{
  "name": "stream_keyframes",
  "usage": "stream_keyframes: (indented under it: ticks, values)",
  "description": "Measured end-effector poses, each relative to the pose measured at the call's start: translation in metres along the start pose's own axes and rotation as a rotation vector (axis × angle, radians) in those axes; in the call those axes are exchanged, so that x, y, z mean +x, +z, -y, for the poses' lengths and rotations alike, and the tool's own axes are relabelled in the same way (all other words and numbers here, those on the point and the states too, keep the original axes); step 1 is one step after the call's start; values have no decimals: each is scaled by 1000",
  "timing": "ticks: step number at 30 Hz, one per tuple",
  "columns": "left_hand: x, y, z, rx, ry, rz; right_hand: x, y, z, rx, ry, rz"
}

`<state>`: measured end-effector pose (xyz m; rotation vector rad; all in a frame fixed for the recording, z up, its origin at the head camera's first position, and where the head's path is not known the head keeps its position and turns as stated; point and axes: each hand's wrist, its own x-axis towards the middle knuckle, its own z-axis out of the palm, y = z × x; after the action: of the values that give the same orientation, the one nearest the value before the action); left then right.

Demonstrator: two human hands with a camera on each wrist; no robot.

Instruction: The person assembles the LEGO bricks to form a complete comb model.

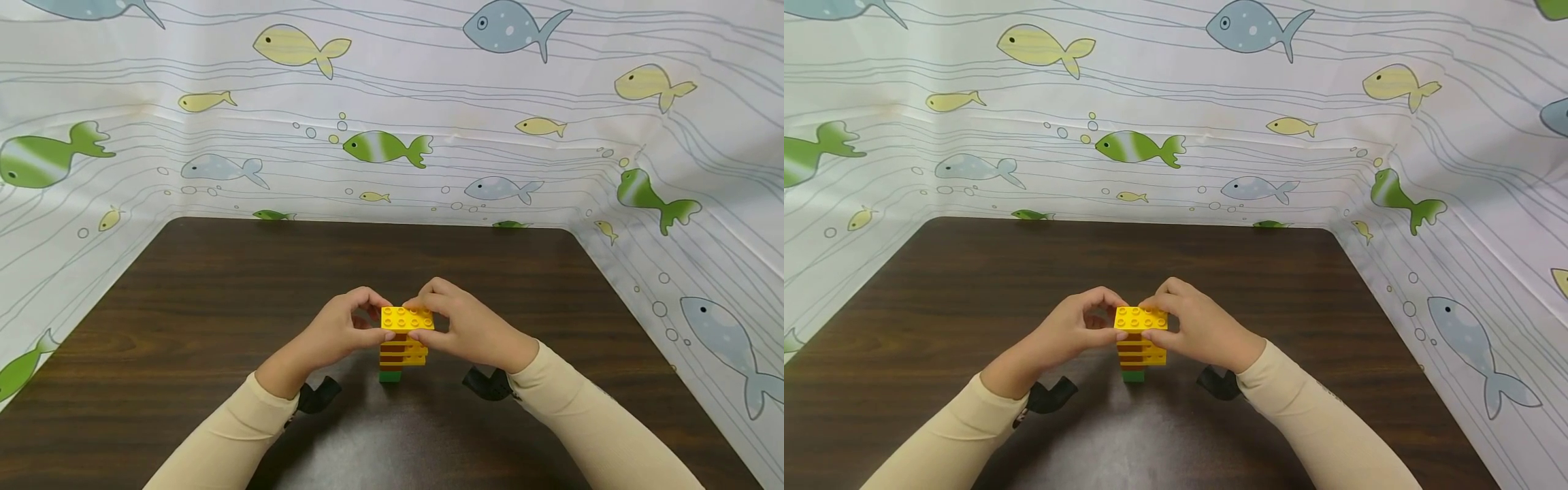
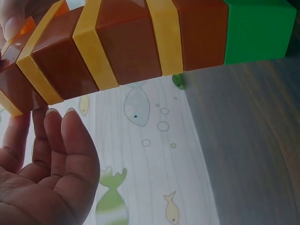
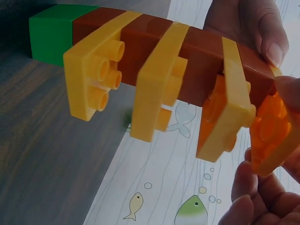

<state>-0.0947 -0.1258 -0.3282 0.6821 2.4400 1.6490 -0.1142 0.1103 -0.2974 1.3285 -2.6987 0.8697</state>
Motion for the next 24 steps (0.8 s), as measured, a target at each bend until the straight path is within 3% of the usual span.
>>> stream_keyframes:
  ticks: [24]
  values:
    - [-1, 3, 0, 16, -39, 0, -7, 8, -10, 102, 27, -68]
